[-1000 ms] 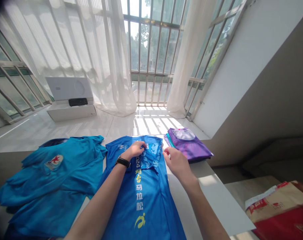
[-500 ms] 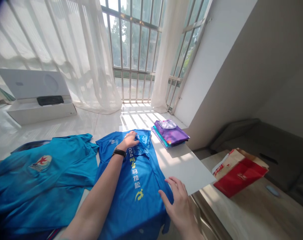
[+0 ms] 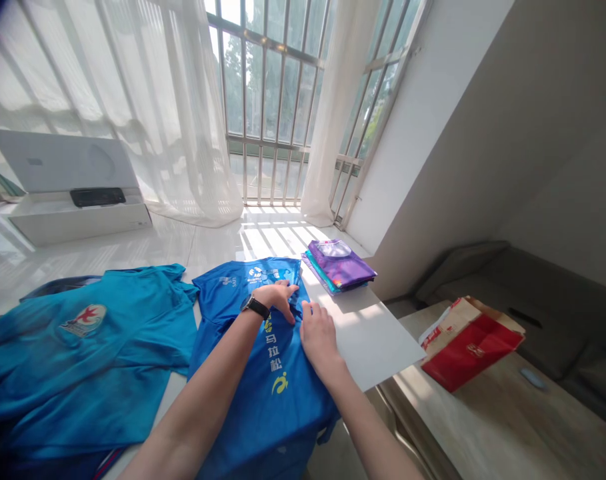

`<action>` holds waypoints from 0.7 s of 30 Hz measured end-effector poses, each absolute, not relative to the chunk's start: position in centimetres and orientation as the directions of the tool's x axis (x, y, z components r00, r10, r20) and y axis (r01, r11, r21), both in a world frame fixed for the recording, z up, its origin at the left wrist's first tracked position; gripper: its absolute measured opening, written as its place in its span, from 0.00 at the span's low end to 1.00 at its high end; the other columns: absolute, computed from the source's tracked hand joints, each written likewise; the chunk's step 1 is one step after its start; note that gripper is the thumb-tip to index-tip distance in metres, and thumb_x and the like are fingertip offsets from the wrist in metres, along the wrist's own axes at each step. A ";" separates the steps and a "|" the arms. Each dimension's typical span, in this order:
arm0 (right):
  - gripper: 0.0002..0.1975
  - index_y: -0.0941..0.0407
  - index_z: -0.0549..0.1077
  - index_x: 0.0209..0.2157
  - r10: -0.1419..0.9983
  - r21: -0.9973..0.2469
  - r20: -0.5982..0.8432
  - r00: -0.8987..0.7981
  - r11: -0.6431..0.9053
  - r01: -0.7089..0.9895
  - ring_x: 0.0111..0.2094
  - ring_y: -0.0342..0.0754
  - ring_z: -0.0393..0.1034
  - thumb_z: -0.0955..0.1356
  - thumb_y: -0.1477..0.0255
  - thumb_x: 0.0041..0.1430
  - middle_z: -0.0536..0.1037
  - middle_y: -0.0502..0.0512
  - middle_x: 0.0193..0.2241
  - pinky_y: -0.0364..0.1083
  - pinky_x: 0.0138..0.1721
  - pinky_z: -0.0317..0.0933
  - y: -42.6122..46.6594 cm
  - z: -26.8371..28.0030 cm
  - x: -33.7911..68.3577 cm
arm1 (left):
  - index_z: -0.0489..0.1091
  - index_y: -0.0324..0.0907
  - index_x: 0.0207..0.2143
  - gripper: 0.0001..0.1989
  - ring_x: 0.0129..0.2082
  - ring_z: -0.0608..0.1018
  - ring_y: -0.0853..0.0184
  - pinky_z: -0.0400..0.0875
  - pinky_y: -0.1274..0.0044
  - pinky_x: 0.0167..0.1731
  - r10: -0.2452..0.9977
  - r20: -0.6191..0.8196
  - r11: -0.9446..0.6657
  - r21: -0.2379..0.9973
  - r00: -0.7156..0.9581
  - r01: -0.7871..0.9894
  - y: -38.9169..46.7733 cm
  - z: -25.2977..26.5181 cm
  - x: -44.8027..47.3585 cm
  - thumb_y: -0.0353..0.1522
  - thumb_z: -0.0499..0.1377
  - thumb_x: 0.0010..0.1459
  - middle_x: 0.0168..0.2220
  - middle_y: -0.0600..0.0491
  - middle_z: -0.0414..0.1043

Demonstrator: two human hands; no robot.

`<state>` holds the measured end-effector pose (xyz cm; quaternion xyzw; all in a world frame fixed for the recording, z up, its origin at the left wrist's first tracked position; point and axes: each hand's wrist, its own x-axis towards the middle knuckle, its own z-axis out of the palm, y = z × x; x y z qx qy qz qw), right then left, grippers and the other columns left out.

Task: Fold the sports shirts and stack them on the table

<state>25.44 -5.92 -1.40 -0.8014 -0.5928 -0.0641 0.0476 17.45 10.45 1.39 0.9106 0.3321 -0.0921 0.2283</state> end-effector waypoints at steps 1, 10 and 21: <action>0.23 0.58 0.66 0.60 0.944 0.027 0.148 0.295 -0.302 0.953 0.51 0.55 0.68 0.63 0.80 0.63 0.73 0.63 0.54 0.49 0.49 0.62 -6.3 -1.3 25.6 | 0.60 0.47 0.65 0.58 0.69 0.57 0.44 0.63 0.59 0.61 0.557 -0.331 -0.682 0.339 0.761 0.647 10.2 1.5 17.5 0.47 0.76 0.31 0.71 0.43 0.52; 0.29 0.58 0.65 0.61 0.943 0.124 0.023 0.332 -0.332 0.935 0.48 0.55 0.70 0.63 0.84 0.57 0.73 0.63 0.51 0.48 0.44 0.61 -10.3 0.0 27.4 | 0.61 0.45 0.64 0.37 0.68 0.55 0.44 0.57 0.54 0.63 0.539 -0.212 -0.758 0.300 0.815 0.579 8.1 2.0 18.6 0.41 0.67 0.53 0.70 0.39 0.52; 0.20 0.56 0.71 0.52 0.917 -0.015 0.042 0.397 -0.397 0.918 0.42 0.50 0.74 0.60 0.83 0.61 0.76 0.59 0.46 0.44 0.37 0.61 -9.0 0.2 27.7 | 0.53 0.44 0.69 0.34 0.70 0.49 0.41 0.45 0.48 0.65 0.604 0.004 -0.760 0.304 0.797 0.575 7.7 -3.0 20.5 0.42 0.55 0.63 0.72 0.38 0.45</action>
